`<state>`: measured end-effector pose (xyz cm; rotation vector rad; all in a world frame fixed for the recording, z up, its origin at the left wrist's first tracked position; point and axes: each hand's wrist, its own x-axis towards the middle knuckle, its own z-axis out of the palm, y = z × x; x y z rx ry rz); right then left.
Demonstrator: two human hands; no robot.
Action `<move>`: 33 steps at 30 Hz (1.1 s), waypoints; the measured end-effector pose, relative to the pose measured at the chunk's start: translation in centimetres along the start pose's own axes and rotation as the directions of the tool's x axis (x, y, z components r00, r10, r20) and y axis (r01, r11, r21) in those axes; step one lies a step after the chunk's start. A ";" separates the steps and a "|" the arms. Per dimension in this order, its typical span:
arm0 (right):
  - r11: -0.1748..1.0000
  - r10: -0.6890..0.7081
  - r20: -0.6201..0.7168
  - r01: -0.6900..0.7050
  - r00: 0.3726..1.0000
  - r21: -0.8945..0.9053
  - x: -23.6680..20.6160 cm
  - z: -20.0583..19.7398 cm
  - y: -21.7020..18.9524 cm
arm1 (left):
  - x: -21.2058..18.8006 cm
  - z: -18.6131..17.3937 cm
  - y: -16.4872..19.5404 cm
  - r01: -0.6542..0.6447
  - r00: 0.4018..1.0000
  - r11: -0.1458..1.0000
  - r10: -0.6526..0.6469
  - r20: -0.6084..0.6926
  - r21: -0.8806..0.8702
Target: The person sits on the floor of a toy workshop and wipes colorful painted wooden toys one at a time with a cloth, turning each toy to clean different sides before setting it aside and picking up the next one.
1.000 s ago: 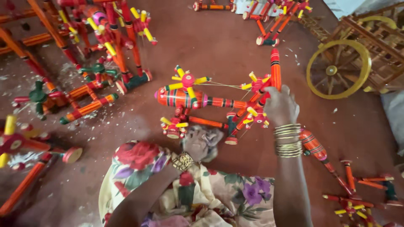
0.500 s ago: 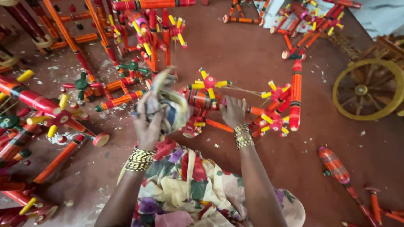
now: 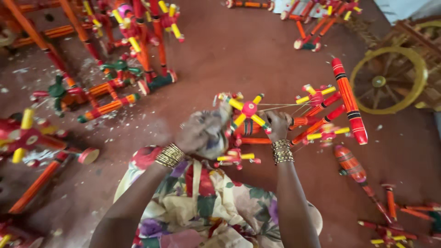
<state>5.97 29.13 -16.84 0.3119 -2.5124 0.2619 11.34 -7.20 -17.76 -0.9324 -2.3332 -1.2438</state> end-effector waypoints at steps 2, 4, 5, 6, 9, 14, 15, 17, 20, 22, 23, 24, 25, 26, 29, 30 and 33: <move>0.987 -0.157 -0.062 0.154 0.986 -0.047 -0.6 -0.4 2.1 | 0.9 2.7 1.3 -0.040 0.999 0.995 0.037 0.039 0.088; 0.988 -0.117 -0.018 0.115 0.993 -0.105 -0.9 -0.4 3.5 | 3.2 5.1 2.2 -0.051 0.986 0.963 0.007 0.167 0.265; 0.986 -0.094 0.010 0.095 0.996 -0.135 -1.2 -0.5 4.1 | 4.6 6.2 2.4 -0.051 0.963 0.920 -0.058 0.265 0.389; 0.989 -0.079 0.003 0.078 0.997 -0.128 -1.5 -0.6 4.6 | 5.8 7.1 2.5 -0.066 0.928 0.861 -0.134 0.349 0.505; 0.995 -0.069 -0.020 0.067 0.997 -0.079 -1.7 -0.7 5.5 | 8.0 8.0 1.9 -0.086 0.989 0.956 0.048 0.142 0.280; 0.995 -0.008 -0.109 -0.003 0.994 -0.096 -2.3 -0.9 6.4 | 8.2 8.0 -0.4 0.412 0.864 0.910 -0.408 0.295 0.052; 0.990 -0.052 -0.026 0.048 0.998 -0.136 -2.5 -1.0 6.3 | 7.6 8.3 -0.7 0.412 0.884 0.910 -0.387 0.261 -0.047; 0.968 -0.135 0.133 0.159 0.982 -0.194 -2.7 -1.1 6.0 | 5.7 9.0 -0.8 0.551 0.826 0.810 -0.496 0.266 -0.200; 0.961 -0.037 0.042 0.047 0.998 -0.271 -2.9 -1.3 5.2 | 2.3 10.9 0.2 0.601 0.799 0.748 -0.574 0.182 -0.280; 0.953 -0.094 0.013 0.093 0.996 -0.287 -2.9 -1.5 4.6 | 0.3 12.0 1.4 0.580 0.801 0.721 -0.590 0.104 -0.380; 0.948 -0.126 -0.006 0.119 0.992 -0.296 -2.8 -1.6 4.3 | -0.5 12.8 2.5 0.555 0.798 0.685 -0.598 0.071 -0.472; 0.957 -0.058 0.007 0.058 0.998 -0.284 -2.7 -1.7 4.1 | -0.9 13.5 3.4 0.522 0.793 0.644 -0.609 0.039 -0.559; 0.962 0.010 0.021 -0.004 1.000 -0.274 -2.6 -1.7 3.9 | -1.0 13.9 4.1 0.501 0.791 0.632 -0.612 0.016 -0.591; 0.962 0.080 0.035 -0.068 0.996 -0.265 -2.5 -1.8 3.7 | -1.1 14.2 4.9 0.479 0.788 0.619 -0.615 -0.005 -0.623; 0.975 0.110 0.033 -0.101 0.993 -0.198 -2.6 -1.8 3.5 | -1.3 13.6 6.9 0.421 0.772 0.456 -0.634 0.045 -0.784; 0.973 0.119 0.029 -0.111 0.992 -0.202 -2.7 -1.7 3.4 | -1.2 13.1 7.3 0.396 0.768 0.376 -0.636 0.077 -0.838; 0.968 0.135 0.006 -0.130 0.991 -0.213 -2.9 -1.3 2.3 | -1.1 10.6 8.5 0.397 0.788 0.421 -0.612 0.068 -0.815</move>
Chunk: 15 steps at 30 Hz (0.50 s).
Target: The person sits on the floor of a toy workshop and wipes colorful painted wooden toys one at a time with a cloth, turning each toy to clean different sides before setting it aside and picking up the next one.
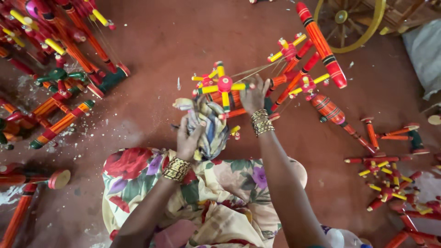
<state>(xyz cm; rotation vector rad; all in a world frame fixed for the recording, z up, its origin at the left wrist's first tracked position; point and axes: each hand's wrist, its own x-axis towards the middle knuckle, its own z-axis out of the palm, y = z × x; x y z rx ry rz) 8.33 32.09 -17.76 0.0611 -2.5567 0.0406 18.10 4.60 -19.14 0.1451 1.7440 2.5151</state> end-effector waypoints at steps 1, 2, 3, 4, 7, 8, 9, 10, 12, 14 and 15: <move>1.000 -0.001 -0.009 0.001 1.000 -0.005 -0.4 0.1 -0.6 | -0.2 -0.1 0.9 -0.047 0.999 0.999 0.047 -0.006 -0.006; 1.000 -0.003 -0.017 0.003 1.000 -0.009 -0.7 0.2 -1.2 | -0.2 -0.3 2.0 -0.095 0.995 0.995 0.095 -0.014 -0.011; 0.994 -0.037 -0.034 0.040 0.999 0.104 -1.3 0.1 -2.0 | -0.3 -0.4 3.1 -0.142 0.990 0.990 0.142 -0.022 -0.016; 0.973 -0.069 -0.054 0.079 0.996 0.215 -2.0 -0.5 -3.1 | -0.5 -0.3 4.2 -0.179 0.984 0.983 0.179 -0.022 -0.031; 0.529 -0.008 0.133 -0.108 0.991 0.842 -4.9 -4.9 -6.4 | -1.5 0.6 7.5 -0.293 0.956 0.956 0.293 -0.010 -0.022; 0.357 0.026 0.178 -0.175 0.984 0.917 -5.7 -7.1 -7.6 | -1.9 1.0 8.6 -0.339 0.941 0.941 0.339 0.002 0.020; 0.184 0.082 0.190 -0.203 0.978 0.962 -6.6 -9.3 -8.8 | -2.2 1.5 9.6 -0.385 0.923 0.921 0.385 0.014 0.063; 0.010 0.143 0.206 -0.210 0.968 0.978 -7.2 -11.6 -9.8 | -2.4 2.3 10.4 -0.317 0.948 0.947 0.314 0.052 0.056; -0.250 0.164 0.203 -0.159 0.965 0.955 -7.7 -15.6 -11.3 | -2.7 4.0 11.6 -0.175 0.978 0.983 0.168 0.123 0.052; -0.369 0.132 0.181 -0.121 0.975 0.921 -7.7 -18.1 -12.0 | -2.1 5.7 12.2 -0.614 0.778 0.731 0.497 0.384 0.297; -0.218 0.054 0.084 -0.071 0.995 0.973 -7.6 -19.1 -11.5 | -1.6 6.3 12.4 -0.779 0.621 0.522 0.569 0.539 0.347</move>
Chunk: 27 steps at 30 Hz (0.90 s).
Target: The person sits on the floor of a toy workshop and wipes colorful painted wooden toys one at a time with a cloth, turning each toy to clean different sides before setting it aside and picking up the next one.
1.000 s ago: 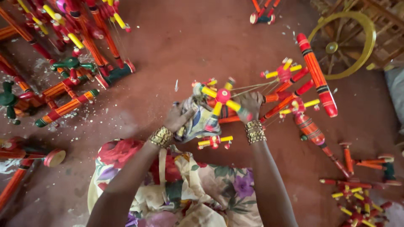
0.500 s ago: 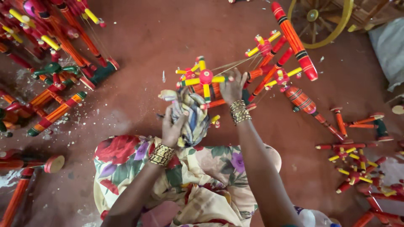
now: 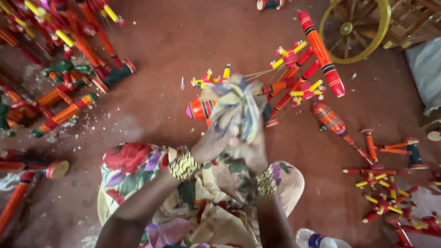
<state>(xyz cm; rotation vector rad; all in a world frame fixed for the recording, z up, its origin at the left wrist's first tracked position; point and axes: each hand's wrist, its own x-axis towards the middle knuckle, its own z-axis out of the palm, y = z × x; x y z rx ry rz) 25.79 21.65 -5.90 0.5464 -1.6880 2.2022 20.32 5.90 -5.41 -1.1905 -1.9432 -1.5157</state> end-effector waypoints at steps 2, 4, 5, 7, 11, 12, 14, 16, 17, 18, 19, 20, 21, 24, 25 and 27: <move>0.973 0.028 -0.363 -0.109 0.931 -0.205 1.1 -2.5 -1.3 | 1.2 -0.7 -1.6 0.300 0.948 0.899 -0.243 0.206 -0.318; 0.878 -0.184 -0.370 -0.017 0.911 -0.478 2.2 -6.9 -2.7 | 3.3 -1.1 -4.4 0.350 0.934 0.895 -0.310 0.179 -0.277; 0.870 -0.224 -0.387 0.004 0.895 -0.494 2.7 -8.8 -2.5 | 4.1 -1.0 -5.8 0.283 0.959 0.955 -0.281 0.029 -0.094; 0.853 -0.296 -0.417 0.041 0.859 -0.521 3.8 -11.7 -0.8 | 4.8 -0.1 -8.5 0.267 0.963 0.937 -0.251 -0.096 0.227; 0.738 -0.399 -0.312 0.100 0.862 -0.667 5.5 -13.5 4.5 | 4.1 3.4 -12.2 0.202 0.977 0.831 -0.205 -0.054 0.519; 0.916 -0.249 -0.304 0.121 0.920 -0.383 5.3 -12.9 6.3 | 3.4 3.9 -12.8 0.162 0.986 0.820 -0.162 -0.048 0.550; 0.788 -0.265 -0.159 0.118 0.951 -0.605 6.1 -11.3 10.6 | 3.1 4.3 -14.3 0.128 0.990 0.838 -0.142 -0.015 0.531; 0.613 -0.226 -0.040 0.110 0.973 -0.782 5.2 -9.8 14.6 | 2.5 4.1 -15.0 0.115 0.989 0.841 -0.147 0.019 0.528; 0.508 -0.185 0.013 0.107 0.983 -0.855 4.0 -10.0 15.7 | 2.5 4.0 -15.1 0.122 0.987 0.839 -0.160 0.024 0.531; 0.457 -0.200 0.046 0.134 0.979 -0.879 3.1 -10.5 16.6 | 2.6 3.8 -15.2 0.123 0.986 0.835 -0.163 0.029 0.536; 0.402 -0.227 0.086 0.173 0.970 -0.899 2.9 -11.2 17.4 | 2.8 3.5 -15.1 0.134 0.983 0.833 -0.182 0.038 0.536; 0.345 -0.255 0.130 0.216 0.958 -0.914 3.1 -12.0 18.1 | 3.1 3.2 -14.9 0.144 0.979 0.830 -0.197 0.042 0.538; 0.546 -0.183 -0.005 0.098 0.983 -0.832 3.1 -12.9 18.5 | 3.2 2.9 -14.6 0.161 0.974 0.828 -0.222 0.051 0.537; 0.793 -0.027 -0.239 -0.125 0.971 -0.596 1.6 -15.4 17.8 | 3.1 2.0 -13.6 0.186 0.968 0.884 -0.240 0.075 0.428; 0.742 -0.137 -0.236 -0.058 0.962 -0.667 1.3 -16.5 17.0 | 2.7 1.7 -13.4 0.172 0.983 0.896 -0.184 -0.008 0.409; 0.690 -0.333 -0.324 -0.005 0.886 -0.723 0.6 -18.2 15.4 | 1.0 0.7 -13.0 0.128 0.982 0.916 -0.064 -0.177 0.380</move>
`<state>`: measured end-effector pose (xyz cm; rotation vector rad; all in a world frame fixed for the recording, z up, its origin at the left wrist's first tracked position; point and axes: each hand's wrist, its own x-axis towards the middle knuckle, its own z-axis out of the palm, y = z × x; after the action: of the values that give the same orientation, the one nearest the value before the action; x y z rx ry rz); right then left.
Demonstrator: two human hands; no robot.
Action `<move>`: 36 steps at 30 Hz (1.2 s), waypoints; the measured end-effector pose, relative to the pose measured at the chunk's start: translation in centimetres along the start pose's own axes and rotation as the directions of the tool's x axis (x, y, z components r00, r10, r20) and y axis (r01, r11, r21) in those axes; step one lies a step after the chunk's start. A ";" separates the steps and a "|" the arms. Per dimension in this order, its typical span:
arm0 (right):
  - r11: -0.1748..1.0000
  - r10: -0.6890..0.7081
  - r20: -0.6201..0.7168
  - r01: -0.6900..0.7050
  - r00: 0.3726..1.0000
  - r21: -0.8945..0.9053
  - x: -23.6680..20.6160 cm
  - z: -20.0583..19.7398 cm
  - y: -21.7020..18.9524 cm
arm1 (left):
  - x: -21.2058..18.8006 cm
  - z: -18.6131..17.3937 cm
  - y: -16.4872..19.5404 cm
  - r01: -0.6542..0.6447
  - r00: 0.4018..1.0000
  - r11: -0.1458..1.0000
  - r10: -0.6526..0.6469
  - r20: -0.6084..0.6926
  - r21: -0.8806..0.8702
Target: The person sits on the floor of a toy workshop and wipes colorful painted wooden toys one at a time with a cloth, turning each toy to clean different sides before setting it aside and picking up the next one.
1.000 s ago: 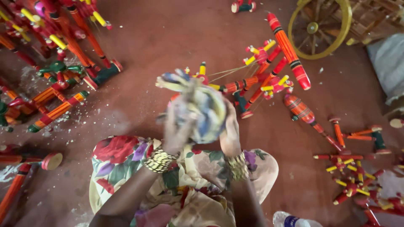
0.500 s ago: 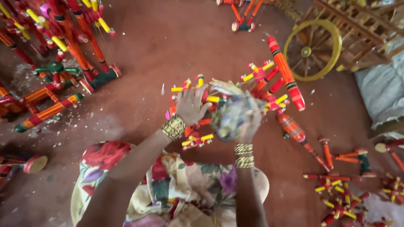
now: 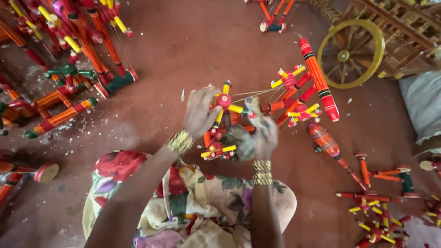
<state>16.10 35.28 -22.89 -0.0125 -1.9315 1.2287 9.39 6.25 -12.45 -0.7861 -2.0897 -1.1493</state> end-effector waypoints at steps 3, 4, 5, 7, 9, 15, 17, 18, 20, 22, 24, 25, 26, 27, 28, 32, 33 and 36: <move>0.868 0.412 -0.242 -0.298 0.878 0.396 0.3 -3.7 -1.9 | -4.0 -1.3 0.1 0.274 0.955 0.960 -0.280 -0.096 -0.064; 0.873 0.394 -0.194 -0.301 0.898 0.383 0.0 -4.4 -3.0 | -5.3 -1.5 0.0 0.373 0.927 0.927 -0.374 -0.026 -0.029; 0.879 0.374 -0.143 -0.302 0.916 0.369 -0.2 -5.0 -4.4 | -6.1 -1.4 -0.1 0.466 0.884 0.885 -0.466 0.040 0.012; 0.875 0.360 -0.013 -0.333 0.933 0.351 0.1 -5.0 -7.4 | -6.7 -1.0 -0.7 0.318 0.947 0.948 -0.315 0.067 -0.031; 0.854 0.368 0.145 -0.395 0.919 0.339 0.4 -3.4 -11.0 | -6.0 0.3 -1.4 0.253 0.949 0.967 -0.252 0.191 0.020; 0.951 -0.139 0.376 0.229 0.916 -0.206 5.1 5.9 -18.3 | -1.7 4.6 -4.4 0.199 0.773 0.969 -0.249 0.583 0.149; 0.787 -0.301 0.482 0.500 0.823 -0.362 5.1 8.7 -19.6 | -1.3 4.8 -4.3 0.223 0.822 0.974 -0.210 0.529 0.041; 0.779 -0.284 0.486 0.494 0.827 -0.386 5.1 9.1 -19.9 | -1.5 4.8 -4.1 0.260 0.862 0.965 -0.244 0.445 0.025; 0.757 -0.242 0.502 0.485 0.831 -0.438 4.6 9.5 -20.1 | -2.1 5.1 -3.4 0.339 0.909 0.940 -0.321 0.267 -0.024; 0.763 -0.213 0.497 0.461 0.841 -0.453 5.0 9.4 -19.5 | -1.8 5.3 -2.4 0.355 0.895 0.927 -0.374 0.241 0.121; 0.699 -0.109 0.523 0.439 0.845 -0.564 6.3 9.4 -18.4 | -1.3 5.3 -1.2 0.357 0.882 0.912 -0.400 0.250 0.202; 0.620 -0.020 0.537 0.432 0.843 -0.655 7.5 9.7 -17.6 | -1.0 5.1 -0.8 0.349 0.876 0.913 -0.398 0.273 0.213; 0.528 0.068 0.536 0.425 0.842 -0.735 8.9 9.9 -16.8 | -0.7 4.9 -0.4 0.338 0.871 0.914 -0.394 0.295 0.225; 0.535 0.103 0.521 0.394 0.847 -0.747 10.5 10.4 -16.2 | -0.3 4.7 -0.1 0.315 0.896 0.927 -0.361 0.260 0.204; 0.541 0.140 0.504 0.361 0.852 -0.760 11.7 11.0 -15.6 | -0.1 4.5 0.2 0.290 0.917 0.939 -0.328 0.226 0.183; 0.651 0.022 0.485 0.356 0.874 -0.671 12.2 11.8 -15.6 | -0.3 4.0 0.0 0.263 0.950 0.962 -0.271 0.153 0.071; 0.706 -0.093 0.531 0.432 0.842 -0.561 11.5 11.8 -16.1 | -0.3 4.0 -0.4 0.263 0.938 0.956 -0.284 0.197 0.127; 0.715 -0.356 0.611 0.627 0.707 -0.309 7.5 10.9 -17.9 | -1.0 5.1 -1.5 0.272 0.939 0.952 -0.295 0.178 0.140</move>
<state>11.31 20.92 -6.64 0.6152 -2.4394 0.3281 7.76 9.78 -16.15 -0.5754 -2.4745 -1.1243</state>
